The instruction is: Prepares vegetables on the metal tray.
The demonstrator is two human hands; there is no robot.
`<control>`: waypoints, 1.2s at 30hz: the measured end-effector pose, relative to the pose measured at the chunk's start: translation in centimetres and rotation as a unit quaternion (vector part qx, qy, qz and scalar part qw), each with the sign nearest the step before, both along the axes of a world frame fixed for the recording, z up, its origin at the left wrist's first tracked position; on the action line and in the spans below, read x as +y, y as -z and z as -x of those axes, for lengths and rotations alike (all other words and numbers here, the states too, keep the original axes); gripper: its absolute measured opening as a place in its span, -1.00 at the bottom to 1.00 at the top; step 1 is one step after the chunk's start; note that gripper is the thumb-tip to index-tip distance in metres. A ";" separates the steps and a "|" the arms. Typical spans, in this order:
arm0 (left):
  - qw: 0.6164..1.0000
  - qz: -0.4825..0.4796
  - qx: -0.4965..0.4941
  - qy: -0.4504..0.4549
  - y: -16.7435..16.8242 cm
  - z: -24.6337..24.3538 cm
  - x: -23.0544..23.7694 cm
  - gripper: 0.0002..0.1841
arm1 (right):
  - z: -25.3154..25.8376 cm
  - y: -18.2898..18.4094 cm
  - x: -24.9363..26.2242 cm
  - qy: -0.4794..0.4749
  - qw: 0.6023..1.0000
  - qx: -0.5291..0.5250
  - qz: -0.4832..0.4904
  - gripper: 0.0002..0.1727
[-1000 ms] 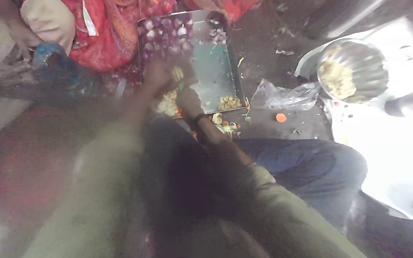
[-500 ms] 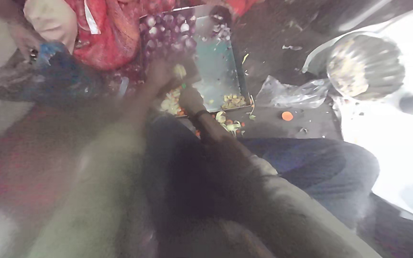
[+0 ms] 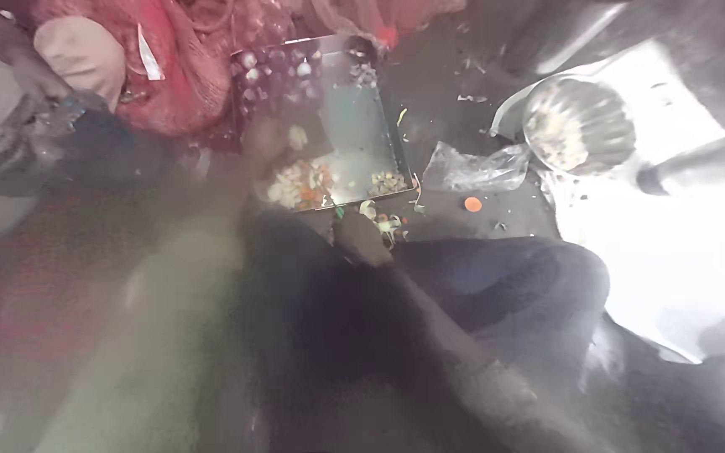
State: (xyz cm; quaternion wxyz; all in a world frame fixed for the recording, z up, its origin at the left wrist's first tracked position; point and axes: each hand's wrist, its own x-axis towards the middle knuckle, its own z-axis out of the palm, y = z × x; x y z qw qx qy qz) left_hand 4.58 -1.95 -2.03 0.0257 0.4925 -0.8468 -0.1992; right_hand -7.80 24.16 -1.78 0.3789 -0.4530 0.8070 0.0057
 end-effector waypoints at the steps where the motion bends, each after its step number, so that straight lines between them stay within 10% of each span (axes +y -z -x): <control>1: 1.000 -0.006 0.000 -0.007 0.0 -0.2 0.1 -0.65 | 0.0 -0.6 0.2 0.013 1.000 0.002 0.008 -0.50; 9: 0.999 0.014 0.032 0.016 1.4 -0.7 -0.7 -0.71 | -0.5 -1.0 -4.1 0.034 0.984 -0.042 0.170 -0.55; 36: 0.999 0.011 -0.015 0.032 0.2 0.0 -0.2 -0.64 | -2.4 -0.1 -15.5 -0.067 0.983 -0.033 0.166 -0.56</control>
